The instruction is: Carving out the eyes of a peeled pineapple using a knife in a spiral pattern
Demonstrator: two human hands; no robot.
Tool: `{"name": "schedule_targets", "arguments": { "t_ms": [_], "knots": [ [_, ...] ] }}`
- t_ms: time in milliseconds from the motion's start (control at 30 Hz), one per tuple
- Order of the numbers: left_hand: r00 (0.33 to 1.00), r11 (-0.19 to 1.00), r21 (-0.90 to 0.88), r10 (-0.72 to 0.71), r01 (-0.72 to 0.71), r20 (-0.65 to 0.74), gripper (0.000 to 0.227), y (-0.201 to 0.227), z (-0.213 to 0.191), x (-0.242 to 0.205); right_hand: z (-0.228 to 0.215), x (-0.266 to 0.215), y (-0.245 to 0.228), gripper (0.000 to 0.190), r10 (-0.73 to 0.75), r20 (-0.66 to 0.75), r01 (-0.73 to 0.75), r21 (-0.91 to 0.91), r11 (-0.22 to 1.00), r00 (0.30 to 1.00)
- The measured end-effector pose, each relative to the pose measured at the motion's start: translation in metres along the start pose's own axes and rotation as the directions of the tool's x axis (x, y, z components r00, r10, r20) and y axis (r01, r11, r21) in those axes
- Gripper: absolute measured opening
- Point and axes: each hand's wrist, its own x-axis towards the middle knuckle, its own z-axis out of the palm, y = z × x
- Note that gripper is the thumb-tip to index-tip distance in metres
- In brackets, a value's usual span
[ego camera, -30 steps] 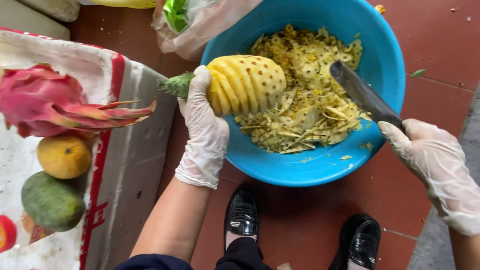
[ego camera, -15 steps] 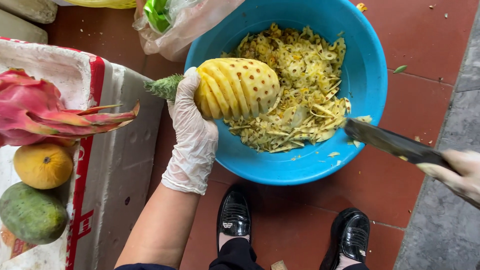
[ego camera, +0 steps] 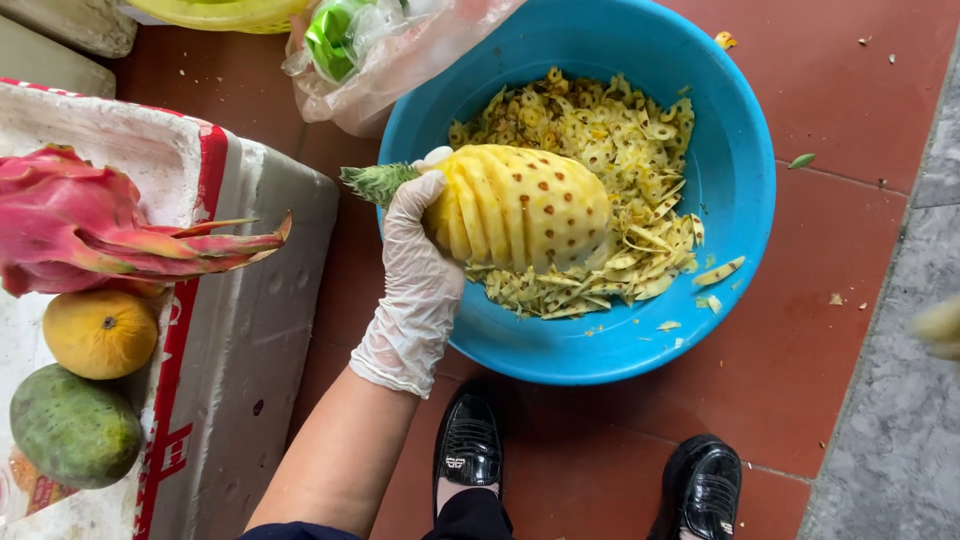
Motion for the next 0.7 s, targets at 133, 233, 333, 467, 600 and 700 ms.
{"name": "schedule_targets", "arguments": {
  "t_ms": [133, 233, 333, 467, 600, 700],
  "knots": [
    [0.980, 0.999, -0.022, 0.037, -0.033, 0.196, 0.044, -0.002, -0.005, -0.008, 0.097, -0.043, -0.066, 0.042, 0.064, 0.030, -0.068, 0.159, 0.985, 0.997],
    [0.993, 0.999, -0.050, 0.021, -0.016, 0.117, 0.048, -0.002, 0.002, -0.012, 0.162, -0.067, -0.094, 0.042, 0.128, 0.198, -0.190, 0.336, 0.922, 0.972],
    [0.999, 0.999, -0.020, -0.045, 0.045, -0.005, 0.042, 0.001, 0.009, -0.016, 0.203, -0.069, -0.086, 0.039, -0.196, 0.349, 0.099, 0.277, 0.956, 0.916],
    [0.999, 0.997, -0.052, -0.050, 0.049, -0.013, 0.038, -0.002, 0.005, -0.014, 0.230, -0.066, -0.076, 0.040, -0.254, 0.248, 0.249, 0.055, 0.967, 0.935],
    [0.994, 0.997, -0.071, 0.042, -0.035, 0.101, 0.036, -0.007, 0.000, -0.011, 0.230, -0.067, -0.085, 0.041, -0.205, 0.236, 0.193, 0.073, 0.978, 0.950],
    [0.991, 0.996, -0.092, 0.017, -0.005, 0.132, 0.040, -0.006, -0.004, -0.012, 0.225, -0.070, -0.101, 0.042, -0.080, 0.256, 0.068, 0.054, 0.996, 0.963]
  ]
}}
